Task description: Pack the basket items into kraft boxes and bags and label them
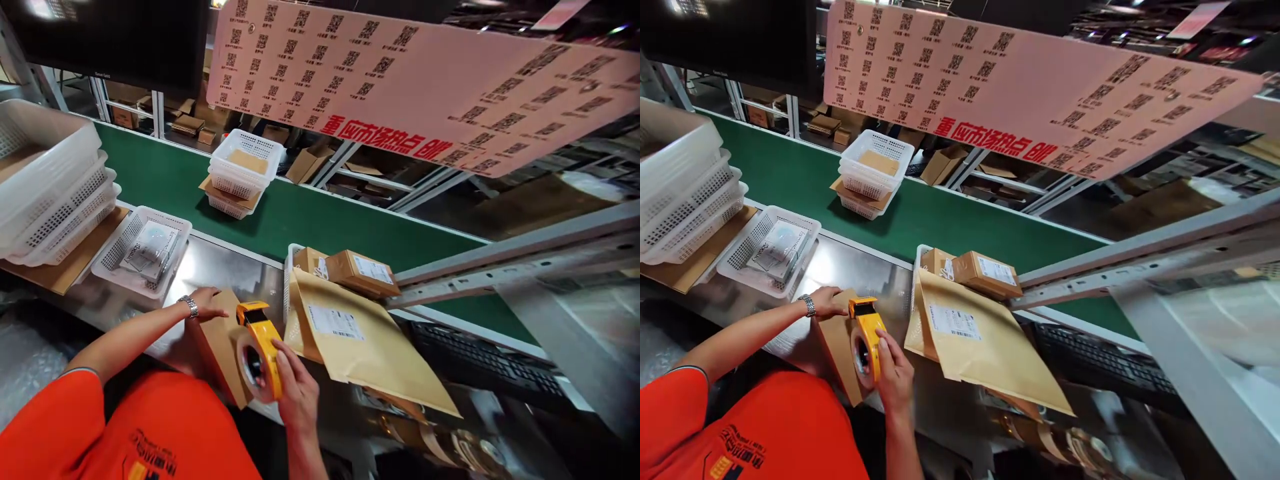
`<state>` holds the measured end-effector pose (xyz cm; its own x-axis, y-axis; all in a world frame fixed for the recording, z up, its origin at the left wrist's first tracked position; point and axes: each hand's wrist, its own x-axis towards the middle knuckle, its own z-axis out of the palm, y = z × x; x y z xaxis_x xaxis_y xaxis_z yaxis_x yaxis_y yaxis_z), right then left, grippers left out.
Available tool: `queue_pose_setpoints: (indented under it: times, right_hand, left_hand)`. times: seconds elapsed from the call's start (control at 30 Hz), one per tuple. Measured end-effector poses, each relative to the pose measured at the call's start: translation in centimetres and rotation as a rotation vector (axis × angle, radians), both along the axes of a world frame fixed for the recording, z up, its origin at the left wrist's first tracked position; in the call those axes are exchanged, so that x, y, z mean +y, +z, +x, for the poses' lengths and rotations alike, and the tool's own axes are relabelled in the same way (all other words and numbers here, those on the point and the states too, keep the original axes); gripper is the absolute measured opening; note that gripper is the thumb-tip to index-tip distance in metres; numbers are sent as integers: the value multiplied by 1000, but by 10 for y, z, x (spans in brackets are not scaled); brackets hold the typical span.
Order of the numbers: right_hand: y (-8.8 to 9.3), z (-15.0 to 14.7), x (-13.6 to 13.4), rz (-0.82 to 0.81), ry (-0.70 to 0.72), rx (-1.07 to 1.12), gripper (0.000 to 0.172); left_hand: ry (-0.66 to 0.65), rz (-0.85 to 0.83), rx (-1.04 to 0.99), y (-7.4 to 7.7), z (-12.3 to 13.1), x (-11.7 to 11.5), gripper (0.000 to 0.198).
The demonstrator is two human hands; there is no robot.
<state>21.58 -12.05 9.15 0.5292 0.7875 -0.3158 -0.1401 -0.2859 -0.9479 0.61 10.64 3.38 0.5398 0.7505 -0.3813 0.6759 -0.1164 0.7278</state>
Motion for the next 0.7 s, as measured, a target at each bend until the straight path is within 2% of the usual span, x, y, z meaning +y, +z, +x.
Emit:
queue_pose_setpoints:
  times: [0.03, 0.1, 0.17, 0.3, 0.33, 0.37, 0.47, 0.5, 0.57, 0.7]
  right_hand:
    - [-4, -7, 20, 16, 3, -27, 81]
    - [-14, -13, 42, 37, 26, -58, 82]
    - [-23, -7, 42, 54, 48, -59, 79]
    - [-30, 11, 24, 78, 47, -61, 74]
    - [-30, 12, 21, 78, 48, -70, 74]
    - [-30, 13, 19, 79, 52, -82, 74]
    - [-30, 10, 18, 91, 73, -118, 74]
    - [-31, 9, 19, 100, 80, -132, 73]
    - [-32, 9, 19, 106, 99, -157, 72]
    - [-36, 16, 20, 89, 171, -270, 72]
  left_hand:
    - [-4, 0, -11, 2, -1, 0, 62]
    - [-5, -31, -40, 6, -4, 1, 52]
    - [52, -42, -82, 13, -7, -1, 43]
    - [326, 133, -264, 26, -3, -17, 37]
    - [370, 95, -311, 30, 1, -23, 37]
    - [392, -15, -351, 33, 6, -28, 42]
    - [377, -511, -436, 42, 21, -37, 59]
    - [378, -619, -465, 44, 25, -38, 59]
    - [416, -699, -514, 47, 29, -38, 53]
    - [529, -716, -522, 46, 29, -31, 53]
